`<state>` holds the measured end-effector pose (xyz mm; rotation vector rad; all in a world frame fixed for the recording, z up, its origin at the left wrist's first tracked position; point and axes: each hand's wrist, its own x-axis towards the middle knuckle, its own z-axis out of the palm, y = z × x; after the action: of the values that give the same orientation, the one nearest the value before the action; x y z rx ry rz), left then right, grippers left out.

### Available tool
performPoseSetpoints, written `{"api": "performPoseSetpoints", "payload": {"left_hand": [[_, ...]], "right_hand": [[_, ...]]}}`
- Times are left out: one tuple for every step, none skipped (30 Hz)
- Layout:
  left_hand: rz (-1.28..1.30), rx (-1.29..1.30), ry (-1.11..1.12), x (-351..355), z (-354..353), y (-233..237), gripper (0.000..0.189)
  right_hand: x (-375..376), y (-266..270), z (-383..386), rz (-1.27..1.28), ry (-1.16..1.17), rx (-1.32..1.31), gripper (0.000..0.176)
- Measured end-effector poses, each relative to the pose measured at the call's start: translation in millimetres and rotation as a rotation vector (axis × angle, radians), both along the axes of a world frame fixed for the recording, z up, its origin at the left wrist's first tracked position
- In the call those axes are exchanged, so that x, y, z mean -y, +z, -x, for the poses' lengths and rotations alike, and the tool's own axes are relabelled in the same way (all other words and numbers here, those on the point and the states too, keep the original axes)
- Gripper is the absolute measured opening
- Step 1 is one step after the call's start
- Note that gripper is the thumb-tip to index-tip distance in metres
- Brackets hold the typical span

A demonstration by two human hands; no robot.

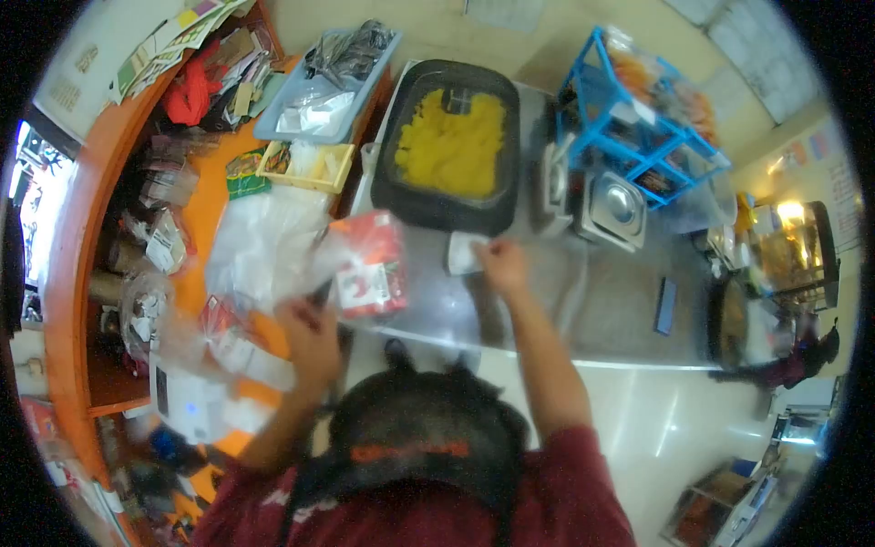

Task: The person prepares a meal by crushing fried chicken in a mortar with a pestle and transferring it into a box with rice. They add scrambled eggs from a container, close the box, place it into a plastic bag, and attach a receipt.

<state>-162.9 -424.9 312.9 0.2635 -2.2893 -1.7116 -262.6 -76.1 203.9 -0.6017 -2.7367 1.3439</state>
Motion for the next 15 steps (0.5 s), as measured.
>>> {"api": "performPoseSetpoints", "payload": {"left_hand": [[-0.052, -0.064, -0.042, -10.8, -16.8, -1.1, 0.024], [-0.033, 0.028, -0.215, -22.8, -22.8, -0.9, 0.025], [-0.014, 0.124, -0.387, -34.7, -27.7, -1.0, 0.026], [0.004, 0.22, -0.555, -47.8, -30.6, -0.6, 0.028], [-0.033, 0.257, -0.625, -65.8, -24.0, -28.6, 0.031], [-0.237, 0.355, -0.675, -88.3, -13.1, -45.1, 0.034], [-0.434, 0.462, -0.701, -110.9, -2.2, -61.7, 0.038], [-0.802, 0.625, -0.694, -138.6, 12.4, -61.1, 0.04], [-1.174, 0.783, -0.67, -161.3, 24.3, -59.0, 0.043], [-1.196, 0.737, -0.725, -177.6, 32.5, -53.6, 0.044], [-1.219, 0.69, -0.777, -191.7, 38.7, -46.2, 0.045], [-1.24, 0.642, -0.828, -203.5, 41.8, -42.3, 0.046], [-1.253, 0.64, -0.824, -213.1, 42.5, -45.1, 0.049], [-1.265, 0.641, -0.818, -220.9, 42.0, -51.0, 0.053], [-1.275, 0.64, -0.811, -227.7, 41.6, -55.0, 0.056]], "right_hand": [[5.4, 15.1, -5.2, 0.073, 0.015, -0.013, 0.031], [5.4, 30.3, -15.0, 0.193, 0.061, -0.056, 0.027], [4.7, 47.5, -28.4, 0.313, 0.109, -0.097, 0.024], [3.9, 66.5, -44.1, 0.432, 0.159, -0.138, 0.022], [4.7, 94.7, -64.2, 0.496, 0.15, -0.08, 0.023], [2.5, 111.9, -83.7, 0.559, 0.141, -0.021, 0.025], [-6.1, 107.6, -98.7, 0.663, 0.19, 0.034, 0.025], [-18.2, 101.0, -113.8, 0.766, 0.236, 0.087, 0.026], [-31.1, 92.7, -127.8, 0.867, 0.28, 0.142, 0.027], [-44.0, 75.1, -139.8, 0.816, 0.321, 0.183, 0.03], [-57.3, 50.3, -149.1, 0.764, 0.363, 0.226, 0.033], [-70.2, 33.3, -153.0, 0.713, 0.405, 0.269, 0.037], [-81.6, 28.5, -150.8, 0.709, 0.444, 0.306, 0.039], [-92.6, 23.3, -147.4, 0.706, 0.482, 0.345, 0.042], [-102.1, 17.5, -143.6, 0.704, 0.523, 0.383, 0.044]]}}
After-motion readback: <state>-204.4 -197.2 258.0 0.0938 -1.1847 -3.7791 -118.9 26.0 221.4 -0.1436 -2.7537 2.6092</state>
